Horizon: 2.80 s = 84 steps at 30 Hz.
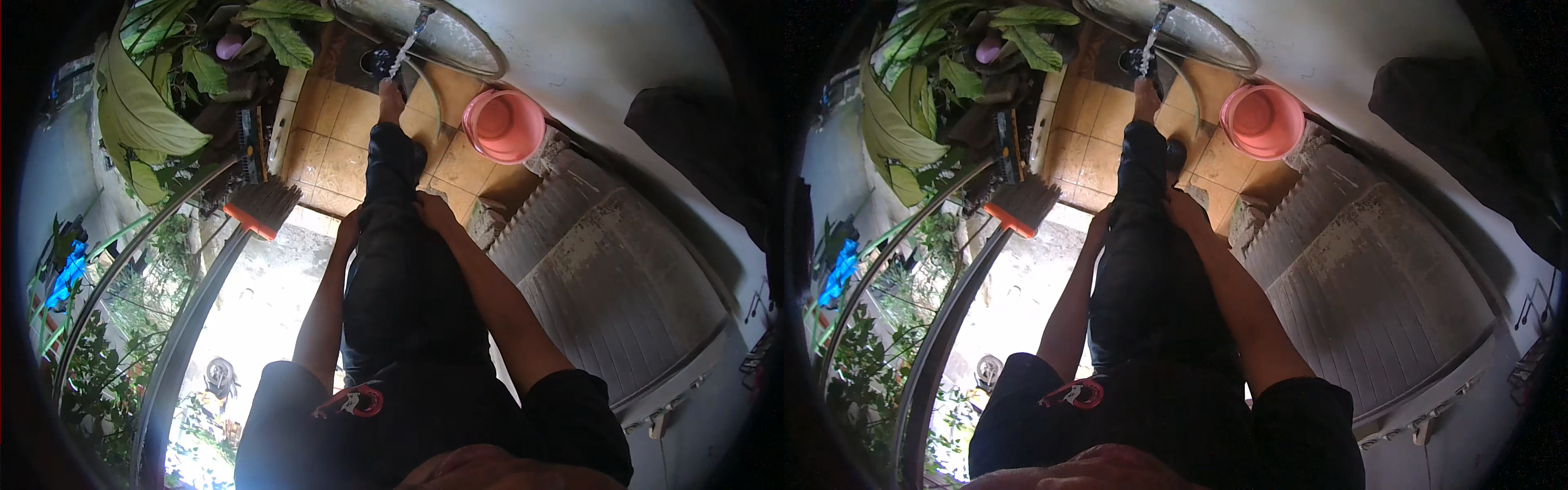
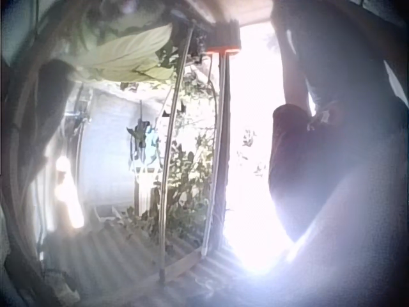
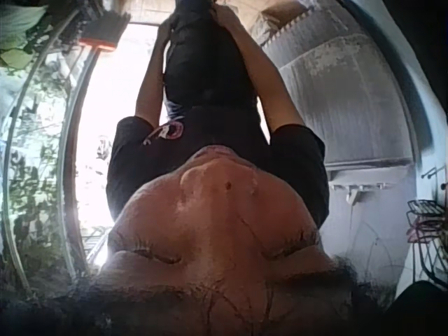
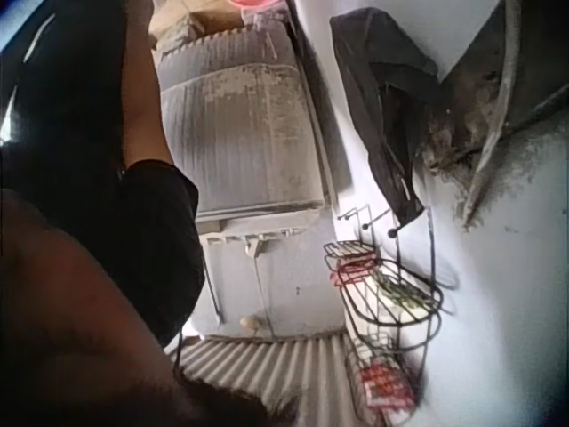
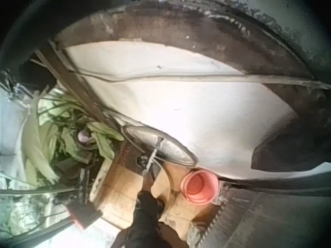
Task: Wash hands and lower arms under a faucet outdoors.
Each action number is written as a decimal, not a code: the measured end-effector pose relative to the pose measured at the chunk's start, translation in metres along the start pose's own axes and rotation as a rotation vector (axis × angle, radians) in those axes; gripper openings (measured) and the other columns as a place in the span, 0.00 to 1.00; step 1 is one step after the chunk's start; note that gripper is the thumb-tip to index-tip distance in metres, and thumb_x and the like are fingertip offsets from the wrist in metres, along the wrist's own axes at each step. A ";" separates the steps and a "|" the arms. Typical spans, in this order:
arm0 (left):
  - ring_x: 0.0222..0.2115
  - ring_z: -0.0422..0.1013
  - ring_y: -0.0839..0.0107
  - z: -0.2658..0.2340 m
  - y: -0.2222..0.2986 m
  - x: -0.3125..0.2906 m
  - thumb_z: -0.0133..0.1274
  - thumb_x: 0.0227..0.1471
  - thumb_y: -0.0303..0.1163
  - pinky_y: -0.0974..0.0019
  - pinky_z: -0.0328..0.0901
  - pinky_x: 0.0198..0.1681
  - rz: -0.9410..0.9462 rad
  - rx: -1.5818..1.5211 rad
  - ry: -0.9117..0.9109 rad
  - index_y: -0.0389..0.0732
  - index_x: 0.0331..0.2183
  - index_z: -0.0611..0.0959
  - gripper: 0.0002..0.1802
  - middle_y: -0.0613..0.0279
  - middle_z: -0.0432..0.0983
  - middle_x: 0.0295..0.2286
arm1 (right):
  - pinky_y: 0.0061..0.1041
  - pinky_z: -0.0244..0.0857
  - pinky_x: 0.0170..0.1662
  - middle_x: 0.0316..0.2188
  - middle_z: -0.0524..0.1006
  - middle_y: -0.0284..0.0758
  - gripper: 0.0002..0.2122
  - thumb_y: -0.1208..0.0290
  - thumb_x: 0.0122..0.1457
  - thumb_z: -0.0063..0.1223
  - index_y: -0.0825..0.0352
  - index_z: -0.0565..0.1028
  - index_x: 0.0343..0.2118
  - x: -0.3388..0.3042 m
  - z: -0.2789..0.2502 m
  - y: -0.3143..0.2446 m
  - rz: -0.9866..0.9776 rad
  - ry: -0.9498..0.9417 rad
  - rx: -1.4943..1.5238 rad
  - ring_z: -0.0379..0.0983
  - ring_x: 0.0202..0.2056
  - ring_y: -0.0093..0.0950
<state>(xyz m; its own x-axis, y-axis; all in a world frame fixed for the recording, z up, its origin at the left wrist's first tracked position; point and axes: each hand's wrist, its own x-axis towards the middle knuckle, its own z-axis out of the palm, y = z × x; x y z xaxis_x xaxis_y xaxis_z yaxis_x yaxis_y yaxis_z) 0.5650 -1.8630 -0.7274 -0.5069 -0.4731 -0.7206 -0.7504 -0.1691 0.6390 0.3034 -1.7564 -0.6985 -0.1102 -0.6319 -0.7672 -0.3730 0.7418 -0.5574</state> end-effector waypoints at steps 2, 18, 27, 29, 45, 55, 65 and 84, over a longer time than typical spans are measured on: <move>0.46 0.71 0.53 0.008 0.000 0.003 0.38 0.59 0.38 0.57 0.64 0.49 0.009 0.142 -0.102 0.38 0.53 0.72 0.24 0.44 0.74 0.44 | 0.41 0.66 0.46 0.39 0.77 0.48 0.13 0.62 0.59 0.48 0.67 0.73 0.41 -0.011 -0.010 -0.001 0.029 0.004 0.017 0.73 0.44 0.46; 0.44 0.72 0.49 -0.007 0.032 -0.010 0.30 0.64 0.41 0.56 0.64 0.48 0.036 0.229 0.046 0.33 0.47 0.76 0.26 0.40 0.76 0.40 | 0.44 0.68 0.39 0.32 0.78 0.49 0.21 0.60 0.58 0.51 0.66 0.63 0.49 -0.001 0.011 0.016 -0.025 0.102 0.006 0.75 0.36 0.48; 0.45 0.71 0.50 -0.006 0.021 -0.010 0.31 0.63 0.40 0.57 0.64 0.50 0.054 0.183 0.057 0.34 0.50 0.74 0.25 0.41 0.74 0.43 | 0.39 0.67 0.40 0.32 0.78 0.46 0.14 0.59 0.57 0.53 0.68 0.75 0.35 -0.010 -0.001 -0.001 0.025 0.106 0.041 0.75 0.37 0.44; 0.46 0.71 0.50 -0.009 0.017 -0.006 0.32 0.63 0.38 0.57 0.64 0.50 0.039 0.179 0.012 0.35 0.51 0.73 0.24 0.41 0.74 0.44 | 0.39 0.67 0.40 0.32 0.78 0.46 0.14 0.60 0.57 0.53 0.68 0.75 0.34 -0.013 -0.003 -0.001 0.029 0.100 0.077 0.76 0.37 0.44; 0.44 0.73 0.52 0.009 0.020 -0.039 0.33 0.63 0.39 0.57 0.66 0.48 -0.085 0.266 -0.103 0.36 0.47 0.76 0.23 0.45 0.76 0.42 | 0.41 0.66 0.45 0.37 0.77 0.48 0.14 0.59 0.58 0.51 0.67 0.74 0.36 -0.042 0.029 0.015 0.089 -0.048 0.019 0.73 0.43 0.46; 0.43 0.73 0.51 0.012 -0.012 -0.045 0.38 0.57 0.34 0.56 0.66 0.47 -0.024 0.209 -0.035 0.37 0.42 0.79 0.18 0.45 0.77 0.39 | 0.41 0.66 0.47 0.39 0.77 0.48 0.14 0.61 0.58 0.51 0.68 0.74 0.38 -0.041 0.037 0.011 0.114 -0.090 0.002 0.73 0.44 0.46; 0.44 0.72 0.51 0.014 0.014 -0.048 0.41 0.55 0.36 0.55 0.65 0.48 -0.022 0.330 -0.074 0.38 0.44 0.78 0.20 0.44 0.77 0.40 | 0.41 0.66 0.47 0.39 0.76 0.49 0.15 0.61 0.58 0.51 0.69 0.74 0.40 -0.048 0.027 0.007 0.130 -0.105 0.024 0.73 0.44 0.46; 0.44 0.72 0.50 0.009 0.014 -0.028 0.39 0.56 0.34 0.55 0.66 0.48 -0.088 0.318 -0.098 0.37 0.47 0.77 0.20 0.43 0.76 0.41 | 0.41 0.66 0.45 0.37 0.76 0.49 0.14 0.61 0.57 0.51 0.68 0.74 0.37 -0.034 0.032 0.018 0.085 -0.036 0.027 0.73 0.42 0.46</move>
<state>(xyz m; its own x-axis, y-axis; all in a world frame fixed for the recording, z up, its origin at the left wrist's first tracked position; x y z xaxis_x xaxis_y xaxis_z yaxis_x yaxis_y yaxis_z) 0.5650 -1.8442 -0.7010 -0.4606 -0.3811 -0.8016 -0.8802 0.0799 0.4678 0.3294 -1.7141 -0.6925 -0.1065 -0.5583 -0.8228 -0.3384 0.7984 -0.4980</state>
